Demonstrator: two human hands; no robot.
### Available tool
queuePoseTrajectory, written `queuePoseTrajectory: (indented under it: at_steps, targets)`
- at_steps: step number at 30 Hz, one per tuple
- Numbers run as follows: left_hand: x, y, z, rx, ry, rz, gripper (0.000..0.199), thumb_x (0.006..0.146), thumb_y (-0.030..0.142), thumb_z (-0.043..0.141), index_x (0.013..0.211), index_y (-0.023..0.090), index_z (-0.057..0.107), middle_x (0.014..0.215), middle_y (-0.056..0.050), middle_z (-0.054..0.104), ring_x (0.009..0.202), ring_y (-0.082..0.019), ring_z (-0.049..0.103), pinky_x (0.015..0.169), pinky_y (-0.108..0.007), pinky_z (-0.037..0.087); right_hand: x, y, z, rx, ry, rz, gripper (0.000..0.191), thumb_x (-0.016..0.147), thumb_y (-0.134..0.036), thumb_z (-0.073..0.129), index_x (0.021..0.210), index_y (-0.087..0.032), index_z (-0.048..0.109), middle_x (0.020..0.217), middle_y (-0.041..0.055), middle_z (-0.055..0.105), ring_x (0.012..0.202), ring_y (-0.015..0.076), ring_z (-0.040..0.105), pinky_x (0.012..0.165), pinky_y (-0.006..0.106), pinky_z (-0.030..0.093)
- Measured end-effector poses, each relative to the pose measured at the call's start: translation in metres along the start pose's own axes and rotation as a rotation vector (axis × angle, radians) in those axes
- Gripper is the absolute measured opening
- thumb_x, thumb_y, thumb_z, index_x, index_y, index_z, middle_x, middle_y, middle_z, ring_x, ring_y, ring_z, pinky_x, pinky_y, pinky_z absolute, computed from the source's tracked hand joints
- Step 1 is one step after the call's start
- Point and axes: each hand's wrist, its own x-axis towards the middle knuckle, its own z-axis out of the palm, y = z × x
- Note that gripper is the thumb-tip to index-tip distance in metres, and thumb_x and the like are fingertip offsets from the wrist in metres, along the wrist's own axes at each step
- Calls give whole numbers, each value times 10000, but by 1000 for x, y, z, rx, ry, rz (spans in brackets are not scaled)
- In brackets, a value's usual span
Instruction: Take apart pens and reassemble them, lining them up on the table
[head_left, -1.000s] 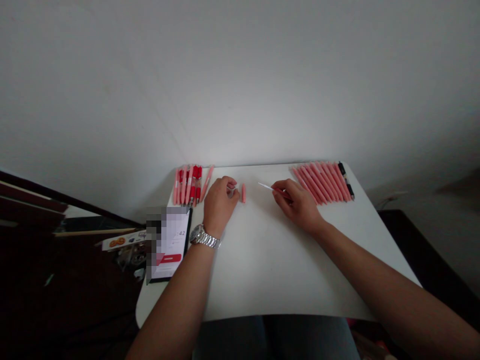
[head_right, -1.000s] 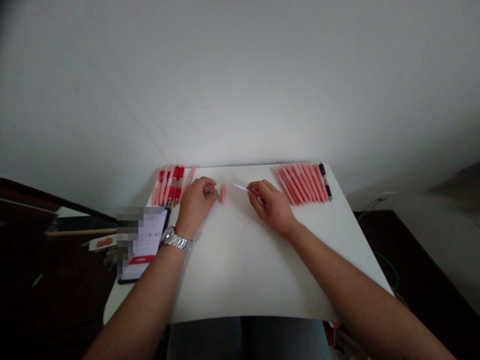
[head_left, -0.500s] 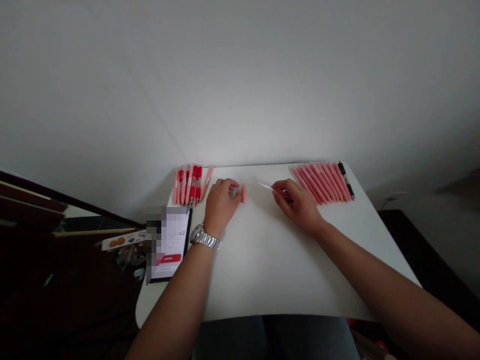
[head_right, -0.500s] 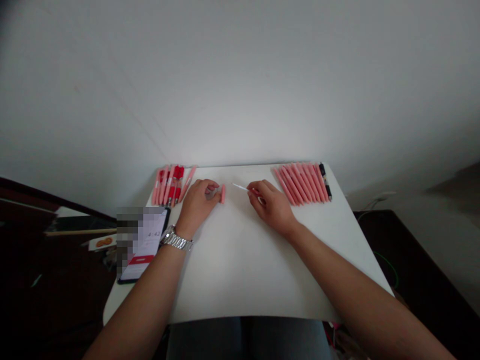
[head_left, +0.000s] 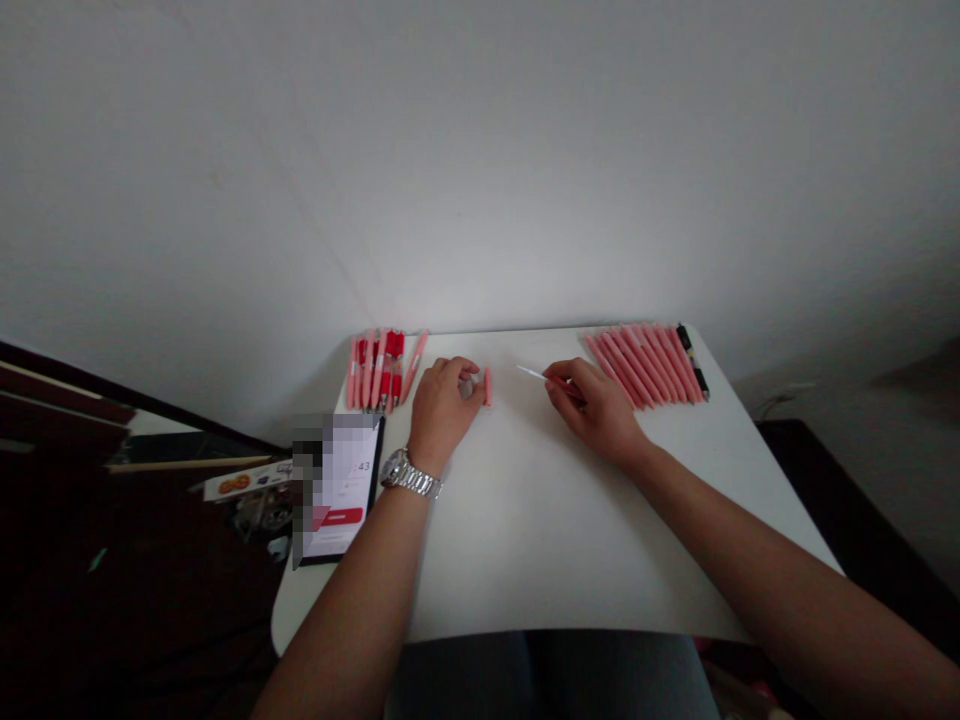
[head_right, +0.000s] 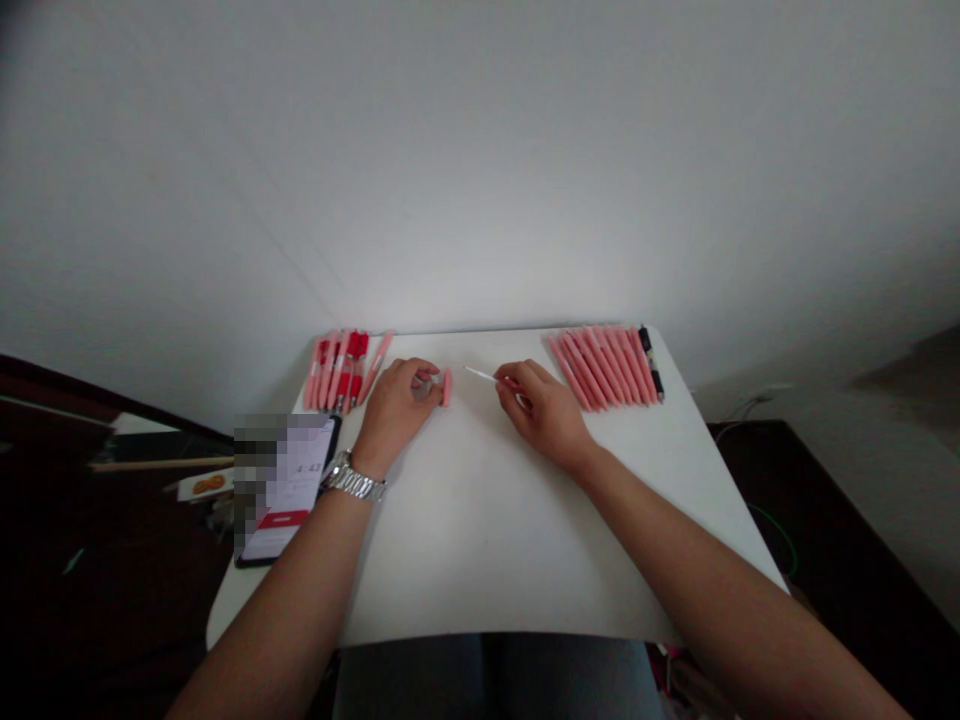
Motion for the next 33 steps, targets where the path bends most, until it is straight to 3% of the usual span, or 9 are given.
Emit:
queuePoseTrajectory:
  at_steps: [16, 33]
  targets:
    - [0, -5, 1, -28, 13, 25, 224, 891, 93, 527, 1025, 213, 659, 949, -44, 691, 890, -197, 648, 850, -343, 525, 0, -2, -1, -11, -5, 2, 106, 1016, -305, 515, 1056, -236, 584, 948, 60, 648, 741, 174, 603, 639, 299, 486]
    - [1, -3, -1, -110, 48, -25, 204, 892, 106, 514, 997, 206, 657, 969, -47, 698, 880, -179, 657, 828, -322, 523, -1, 0, 0, 1, -8, 25, 139, 1021, -336, 503, 1071, -240, 591, 962, 67, 653, 750, 179, 612, 631, 304, 493]
